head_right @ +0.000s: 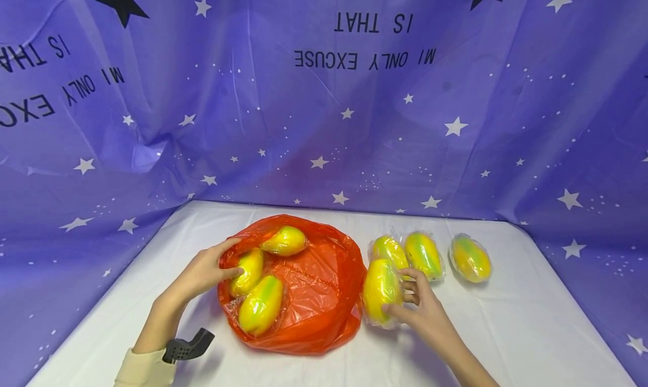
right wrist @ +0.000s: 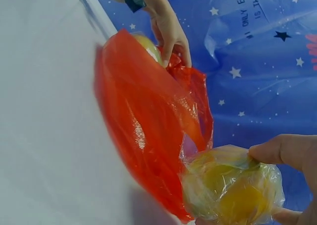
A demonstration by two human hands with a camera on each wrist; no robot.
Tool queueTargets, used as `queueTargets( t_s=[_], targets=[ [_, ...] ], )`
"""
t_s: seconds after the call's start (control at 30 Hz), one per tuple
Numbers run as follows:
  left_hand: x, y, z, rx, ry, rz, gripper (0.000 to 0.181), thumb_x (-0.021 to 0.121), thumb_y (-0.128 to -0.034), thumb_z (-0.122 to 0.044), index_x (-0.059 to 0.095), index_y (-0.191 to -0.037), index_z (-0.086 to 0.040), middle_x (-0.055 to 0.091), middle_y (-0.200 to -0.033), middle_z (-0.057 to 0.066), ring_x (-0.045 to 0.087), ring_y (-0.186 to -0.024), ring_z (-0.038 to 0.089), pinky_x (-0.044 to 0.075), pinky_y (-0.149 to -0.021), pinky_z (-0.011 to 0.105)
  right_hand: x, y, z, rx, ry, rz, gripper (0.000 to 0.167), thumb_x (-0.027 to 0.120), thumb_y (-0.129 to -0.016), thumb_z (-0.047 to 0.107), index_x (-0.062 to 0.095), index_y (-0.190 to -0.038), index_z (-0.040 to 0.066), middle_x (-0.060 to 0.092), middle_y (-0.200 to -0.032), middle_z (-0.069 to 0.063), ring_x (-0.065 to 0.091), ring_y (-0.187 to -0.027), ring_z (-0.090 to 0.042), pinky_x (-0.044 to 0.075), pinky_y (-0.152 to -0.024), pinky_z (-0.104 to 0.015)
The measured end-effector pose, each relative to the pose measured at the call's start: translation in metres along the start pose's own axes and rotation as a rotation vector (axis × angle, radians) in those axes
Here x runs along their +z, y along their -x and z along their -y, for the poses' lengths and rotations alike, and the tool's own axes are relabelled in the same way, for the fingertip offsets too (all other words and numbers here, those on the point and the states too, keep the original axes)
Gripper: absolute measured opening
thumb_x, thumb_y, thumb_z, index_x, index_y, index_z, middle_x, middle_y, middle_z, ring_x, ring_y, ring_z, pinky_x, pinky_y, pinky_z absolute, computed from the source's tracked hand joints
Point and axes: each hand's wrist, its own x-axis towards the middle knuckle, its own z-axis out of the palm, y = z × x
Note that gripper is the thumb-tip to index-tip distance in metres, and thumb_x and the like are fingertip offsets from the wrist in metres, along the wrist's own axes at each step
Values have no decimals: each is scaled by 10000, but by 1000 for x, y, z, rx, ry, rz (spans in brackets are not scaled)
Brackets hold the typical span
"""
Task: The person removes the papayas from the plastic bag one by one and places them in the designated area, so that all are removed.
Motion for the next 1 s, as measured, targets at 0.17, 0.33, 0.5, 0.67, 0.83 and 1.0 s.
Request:
queueTargets(
  t_s=[0.17,0.33,0.5,0.67,0.83,1.0],
  targets=[
    [0,0,0,7,-1,-2,645,752,-797,-129,502,-1386,-46,562,-1311,216,514,-1189,430,386,-996,579,-1,4,-6,55,-4,21,724,743,-837,186,305,-1407,98,429,-1384,-232,466,-1208,-375,450,-930,-439],
    [-1,0,0,9,-4,-3,645,750,-798,-130,501,-1387,-46,565,-1308,213,517,-1186,428,386,-996,578,-1,6,-12,92,-8,37,733,737,-844,199,288,-1418,115,414,-1403,-236,461,-1222,-378,458,-938,-494],
    [0,0,0,10,-2,-4,645,750,-796,-128,502,-1387,-50,565,-1308,211,518,-1186,428,387,-995,577,1,7,-16,78,-14,43,708,745,-832,167,313,-1391,120,437,-1374,-241,478,-1199,-388,489,-901,-475],
    [0,0,0,5,-1,0,647,752,-798,-131,500,-1388,-48,561,-1314,212,511,-1194,429,381,-1000,579,3,6,-18,92,-29,58,703,748,-826,161,317,-1380,128,419,-1376,-258,487,-1183,-401,544,-791,-417],
    [0,0,0,4,-5,-1,642,752,-800,-135,503,-1386,-50,561,-1315,207,513,-1193,425,383,-1000,577,4,4,-22,124,-45,64,721,748,-825,168,303,-1391,137,394,-1392,-272,486,-1190,-411,560,-743,-404],
    [0,1,0,10,-4,-3,640,751,-799,-133,505,-1384,-49,566,-1309,207,519,-1186,423,389,-995,575,4,1,-27,137,-71,57,728,737,-839,164,287,-1409,123,387,-1395,-290,509,-1165,-391,564,-709,-393]
  ],
)
